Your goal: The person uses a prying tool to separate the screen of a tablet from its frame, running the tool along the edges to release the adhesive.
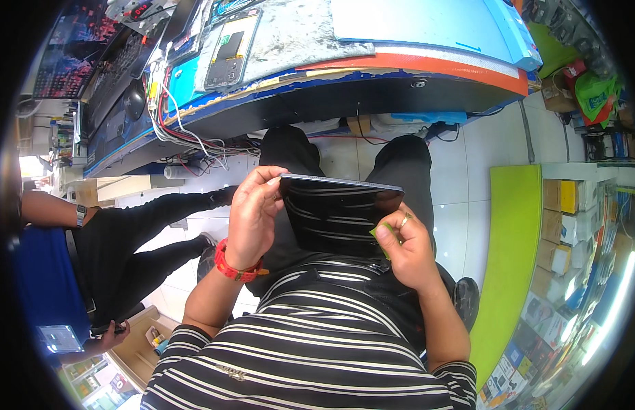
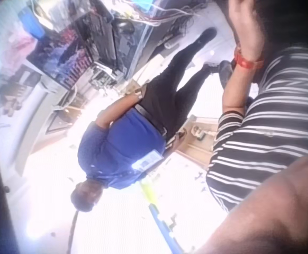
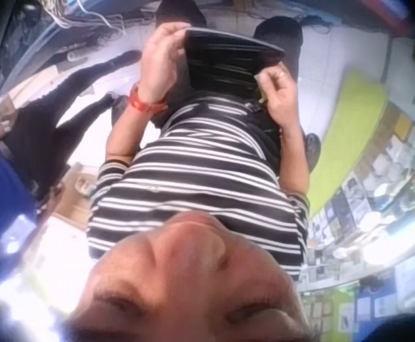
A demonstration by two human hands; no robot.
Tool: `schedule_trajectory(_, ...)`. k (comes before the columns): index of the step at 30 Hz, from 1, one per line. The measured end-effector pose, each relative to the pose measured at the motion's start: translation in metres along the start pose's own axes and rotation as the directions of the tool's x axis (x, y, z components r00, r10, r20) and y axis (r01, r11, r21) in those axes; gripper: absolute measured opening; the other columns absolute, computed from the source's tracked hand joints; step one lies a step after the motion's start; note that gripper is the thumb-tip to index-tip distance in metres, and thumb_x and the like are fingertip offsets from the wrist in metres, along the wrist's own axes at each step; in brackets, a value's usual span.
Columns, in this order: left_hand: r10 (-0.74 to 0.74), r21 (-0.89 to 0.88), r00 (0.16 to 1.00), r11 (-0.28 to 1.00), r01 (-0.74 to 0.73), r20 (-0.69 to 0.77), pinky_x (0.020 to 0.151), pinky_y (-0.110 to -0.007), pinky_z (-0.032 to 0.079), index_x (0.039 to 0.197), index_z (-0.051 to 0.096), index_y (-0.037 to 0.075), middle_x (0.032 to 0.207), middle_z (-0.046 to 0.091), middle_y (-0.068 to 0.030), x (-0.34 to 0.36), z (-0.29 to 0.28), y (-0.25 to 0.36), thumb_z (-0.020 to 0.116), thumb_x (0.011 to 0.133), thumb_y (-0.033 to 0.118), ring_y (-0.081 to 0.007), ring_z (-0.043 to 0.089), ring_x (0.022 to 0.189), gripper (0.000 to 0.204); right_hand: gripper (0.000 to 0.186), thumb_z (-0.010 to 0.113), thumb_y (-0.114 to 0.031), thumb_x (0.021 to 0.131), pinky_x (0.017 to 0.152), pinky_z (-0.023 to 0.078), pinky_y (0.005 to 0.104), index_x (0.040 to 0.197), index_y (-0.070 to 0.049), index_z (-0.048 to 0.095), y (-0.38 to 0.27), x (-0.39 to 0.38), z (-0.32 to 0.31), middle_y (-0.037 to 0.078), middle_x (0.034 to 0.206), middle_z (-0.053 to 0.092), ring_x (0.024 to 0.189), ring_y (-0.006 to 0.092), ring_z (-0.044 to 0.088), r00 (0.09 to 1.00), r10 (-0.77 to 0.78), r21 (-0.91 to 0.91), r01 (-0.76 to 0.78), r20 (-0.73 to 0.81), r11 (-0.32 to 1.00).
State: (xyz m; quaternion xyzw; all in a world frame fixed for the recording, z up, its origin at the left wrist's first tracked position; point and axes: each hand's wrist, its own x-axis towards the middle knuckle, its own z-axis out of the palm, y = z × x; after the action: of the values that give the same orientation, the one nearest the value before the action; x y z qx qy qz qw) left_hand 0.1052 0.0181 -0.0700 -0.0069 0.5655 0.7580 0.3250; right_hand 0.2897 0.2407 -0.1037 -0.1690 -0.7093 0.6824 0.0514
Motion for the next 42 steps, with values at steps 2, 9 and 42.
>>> schedule_trajectory(2,0.003,-0.001,1.0,1.0,-0.003,-0.01,0.094,-0.031,0.052,0.123,0.061,-0.001,0.113,0.072,-0.0093,-0.001,0.002,0.002,0.056,0.107,0.013,-0.0145,0.069,0.101,0.022,0.021,0.068,-0.015,0.105,0.066,0.043,0.0256,0.09,-0.002,0.063,-0.003,0.0,0.001,0.003,0.096,0.054,0.075,0.0086,0.053,1.0,-0.001,-0.018,0.001,0.012,1.0)
schedule_trajectory(9,-0.011,0.008,1.0,1.0,0.011,-0.005,0.08,-0.026,0.048,0.113,0.065,0.002,0.104,0.072,-0.0052,0.003,0.002,0.011,0.054,0.103,0.014,-0.0093,0.064,0.089,0.019,0.016,0.069,-0.015,0.103,0.108,0.042,0.0456,0.09,-0.005,0.067,-0.01,-0.001,0.005,0.005,0.082,0.065,0.082,0.0195,0.06,0.999,0.009,-0.073,-0.011,-0.033,0.997)
schedule_trajectory(42,-0.209,-0.022,0.948,0.975,0.221,0.24,0.095,-0.034,0.051,0.113,0.065,-0.004,0.11,0.07,-0.0117,0.012,0.005,0.019,0.041,0.093,0.017,-0.0197,0.067,0.102,0.038,0.016,0.072,-0.002,0.077,0.062,0.054,0.037,0.092,-0.004,0.068,-0.119,0.086,0.002,0.007,0.088,0.065,0.072,0.0256,0.068,0.711,-0.57,-0.707,0.644,0.412,0.292)
